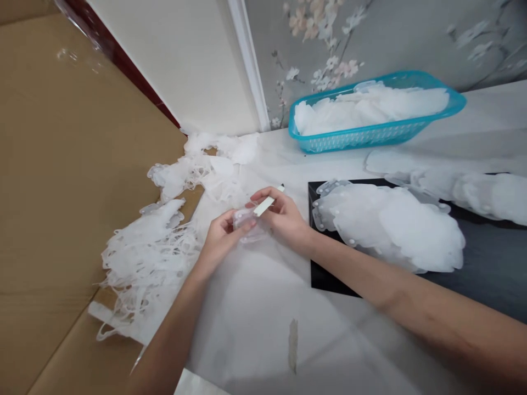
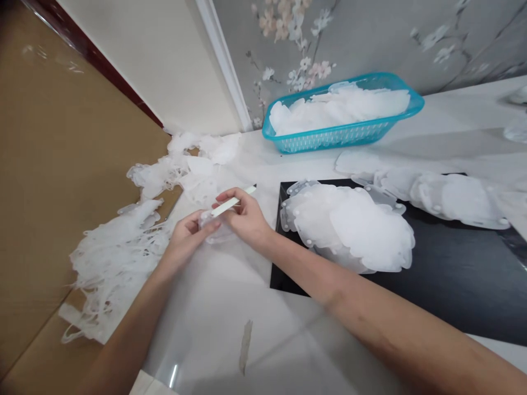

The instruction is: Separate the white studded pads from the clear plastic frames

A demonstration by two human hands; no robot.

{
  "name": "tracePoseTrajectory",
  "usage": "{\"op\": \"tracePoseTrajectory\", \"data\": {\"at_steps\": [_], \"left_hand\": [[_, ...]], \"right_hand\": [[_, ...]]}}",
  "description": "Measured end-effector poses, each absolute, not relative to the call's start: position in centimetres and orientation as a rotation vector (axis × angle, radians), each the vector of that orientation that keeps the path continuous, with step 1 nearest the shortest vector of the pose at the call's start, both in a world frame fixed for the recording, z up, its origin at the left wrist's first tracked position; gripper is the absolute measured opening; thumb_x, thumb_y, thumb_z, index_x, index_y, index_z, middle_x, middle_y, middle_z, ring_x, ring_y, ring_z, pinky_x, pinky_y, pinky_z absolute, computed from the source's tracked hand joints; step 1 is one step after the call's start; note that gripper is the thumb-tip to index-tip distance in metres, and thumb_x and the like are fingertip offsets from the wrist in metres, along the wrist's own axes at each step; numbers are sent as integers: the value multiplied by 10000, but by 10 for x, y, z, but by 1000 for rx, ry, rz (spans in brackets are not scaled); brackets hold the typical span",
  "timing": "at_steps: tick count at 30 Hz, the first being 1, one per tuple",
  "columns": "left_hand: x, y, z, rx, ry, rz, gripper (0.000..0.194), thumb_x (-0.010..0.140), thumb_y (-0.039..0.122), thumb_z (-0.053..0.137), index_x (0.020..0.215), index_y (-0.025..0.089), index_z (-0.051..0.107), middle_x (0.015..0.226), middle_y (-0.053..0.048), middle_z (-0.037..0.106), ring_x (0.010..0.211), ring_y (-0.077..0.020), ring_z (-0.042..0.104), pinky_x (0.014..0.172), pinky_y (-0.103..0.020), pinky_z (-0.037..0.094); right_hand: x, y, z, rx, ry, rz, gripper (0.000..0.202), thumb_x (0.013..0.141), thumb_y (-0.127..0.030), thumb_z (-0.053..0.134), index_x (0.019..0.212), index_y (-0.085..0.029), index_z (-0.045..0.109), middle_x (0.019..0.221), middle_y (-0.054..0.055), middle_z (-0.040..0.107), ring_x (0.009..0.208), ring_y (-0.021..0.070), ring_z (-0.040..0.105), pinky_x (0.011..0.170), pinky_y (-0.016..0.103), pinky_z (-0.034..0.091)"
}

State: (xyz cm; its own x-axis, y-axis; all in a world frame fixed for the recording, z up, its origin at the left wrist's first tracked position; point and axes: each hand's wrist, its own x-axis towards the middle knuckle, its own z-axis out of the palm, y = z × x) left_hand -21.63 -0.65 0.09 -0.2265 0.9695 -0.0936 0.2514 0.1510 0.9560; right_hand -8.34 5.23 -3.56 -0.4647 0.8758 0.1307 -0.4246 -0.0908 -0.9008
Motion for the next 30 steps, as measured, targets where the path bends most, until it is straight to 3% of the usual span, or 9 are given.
{"op": "tracePoseTrajectory", "data": {"at_steps": [4, 7, 10, 12, 14, 16, 19, 25, 30], "left_hand": [[-219, -7, 1, 1145, 1633, 1240, 241, 656, 318, 715, 677, 161, 532, 609, 51, 510, 546, -68, 465, 520, -163, 355], [-224, -7, 1, 1106, 1629, 1300, 227, 672, 238, 680, 762, 191, 476, 624, 64, 521, 544, -72, 493, 527, -165, 378], [-226, -7, 0, 1083, 1591, 1357, 407, 652, 185, 671, 976, 253, 434, 675, 65, 598, 536, -103, 545, 533, -198, 424], [-227, -7, 0, 1121, 1585, 1360, 432, 643, 177, 668, 1019, 257, 471, 778, 32, 655, 624, -130, 600, 577, -218, 454], [-227, -6, 0, 1170, 1635, 1318, 288, 652, 208, 665, 930, 207, 588, 909, -19, 678, 769, -158, 626, 642, -226, 466], [-228, -6, 0, 1184, 1708, 1262, 206, 667, 270, 676, 843, 164, 663, 936, -51, 683, 787, -167, 625, 640, -224, 460], [-229, -6, -2, 1168, 1749, 1201, 307, 645, 319, 723, 902, 155, 684, 882, -50, 686, 675, -144, 612, 592, -224, 455], [-232, -4, -4, 1220, 1737, 1096, 375, 641, 278, 723, 988, 196, 606, 879, -19, 681, 747, -152, 630, 637, -221, 478], [-232, -3, -2, 1299, 1789, 1018, 187, 639, 271, 702, 802, 182, 677, 835, -23, 700, 793, -174, 638, 723, -249, 482]], "right_hand": [[-83, 45, -36, -637, -1580, 1156, 180, 781, -313, 587, 884, -198, 496, 985, 27, 601, 918, 179, 560, 756, 278, 426], [-78, 41, -32, -799, -1595, 864, 360, 860, -443, 540, 647, -185, 406, 741, 14, 586, 716, 156, 540, 622, 245, 376], [-73, 40, -28, -874, -1553, 903, 477, 934, -503, 385, 581, -182, 404, 519, -10, 451, 525, 120, 462, 528, 238, 328], [-71, 41, -27, -900, -1495, 995, 397, 956, -495, 332, 832, -186, 547, 565, -20, 489, 507, 117, 469, 532, 235, 357], [-71, 43, -27, -923, -1448, 1030, 401, 944, -494, 368, 1165, -179, 480, 694, -2, 568, 573, 136, 531, 582, 248, 413], [-73, 45, -30, -908, -1450, 1060, 470, 923, -489, 421, 1260, -162, 433, 850, 42, 610, 657, 157, 583, 646, 275, 455], [-79, 47, -37, -821, -1373, 1110, 400, 892, -469, 494, 1144, -164, 552, 941, 61, 620, 713, 170, 624, 667, 290, 494], [-86, 50, -47, -758, -1096, 1183, 365, 842, -455, 579, 1058, -164, 617, 880, 45, 638, 655, 155, 629, 578, 272, 524], [-81, 46, -41, -774, -1254, 1007, 297, 882, -402, 539, 996, -155, 659, 714, 25, 597, 497, 95, 484, 431, 225, 421]]}}
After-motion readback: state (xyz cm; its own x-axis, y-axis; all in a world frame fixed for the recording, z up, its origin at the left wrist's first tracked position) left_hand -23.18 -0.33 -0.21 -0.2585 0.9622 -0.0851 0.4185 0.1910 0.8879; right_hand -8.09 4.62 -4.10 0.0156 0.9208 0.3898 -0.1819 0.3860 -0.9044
